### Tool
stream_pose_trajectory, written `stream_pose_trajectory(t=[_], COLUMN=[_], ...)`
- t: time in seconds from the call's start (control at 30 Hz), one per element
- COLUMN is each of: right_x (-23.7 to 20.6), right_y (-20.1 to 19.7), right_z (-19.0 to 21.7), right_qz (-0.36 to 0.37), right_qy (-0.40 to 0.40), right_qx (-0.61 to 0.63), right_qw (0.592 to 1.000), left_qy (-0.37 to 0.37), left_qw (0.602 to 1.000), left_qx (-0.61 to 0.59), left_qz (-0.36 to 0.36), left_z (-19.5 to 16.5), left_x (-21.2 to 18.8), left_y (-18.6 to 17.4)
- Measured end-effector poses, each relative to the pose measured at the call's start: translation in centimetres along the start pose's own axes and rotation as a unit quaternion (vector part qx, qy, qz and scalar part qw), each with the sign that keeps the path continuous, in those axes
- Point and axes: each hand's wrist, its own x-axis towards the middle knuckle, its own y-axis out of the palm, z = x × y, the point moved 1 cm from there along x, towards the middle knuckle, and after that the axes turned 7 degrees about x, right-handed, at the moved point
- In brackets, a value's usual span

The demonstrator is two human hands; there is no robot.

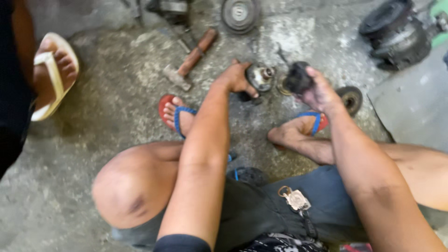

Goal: The person sits on the workshop floor and assembles pulley and bearing components by hand, fitting a bearing into a pulley hub and pressing the parts together, then fitting the pulley onto a larger compressor-like assembly. A nearby coworker grinds metal parts with an angle grinder, producing sparks.

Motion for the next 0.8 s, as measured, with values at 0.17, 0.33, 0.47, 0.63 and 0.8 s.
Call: stream_pose_trajectory(t=[0.17, 0.33, 0.47, 0.63, 0.8], right_x=[0.9, 1.9, 3.1, 4.6, 5.3], right_y=[2.1, 2.6, 2.1, 1.9, 2.2], right_z=[-0.6, -0.3, -0.2, -0.2, 0.4], right_qz=[0.01, -0.004, -0.005, 0.057, 0.018], right_qy=[-0.023, -0.033, -0.052, -0.073, -0.023], right_qx=[0.007, -0.05, -0.133, -0.174, -0.238], right_qw=[1.0, 0.998, 0.99, 0.98, 0.971], left_qy=[0.006, -0.005, -0.003, -0.01, -0.03], left_qw=[1.0, 1.0, 1.0, 1.0, 1.0], left_qx=[0.016, 0.023, 0.028, 0.017, -0.006], left_qz=[0.007, 0.013, 0.007, 0.005, 0.001], left_z=[-1.0, -1.5, -0.8, 0.2, 0.6], left_x=[-0.6, -0.9, -0.5, 0.3, 0.7], left_y=[-0.4, -0.7, -0.2, 0.3, 0.4])
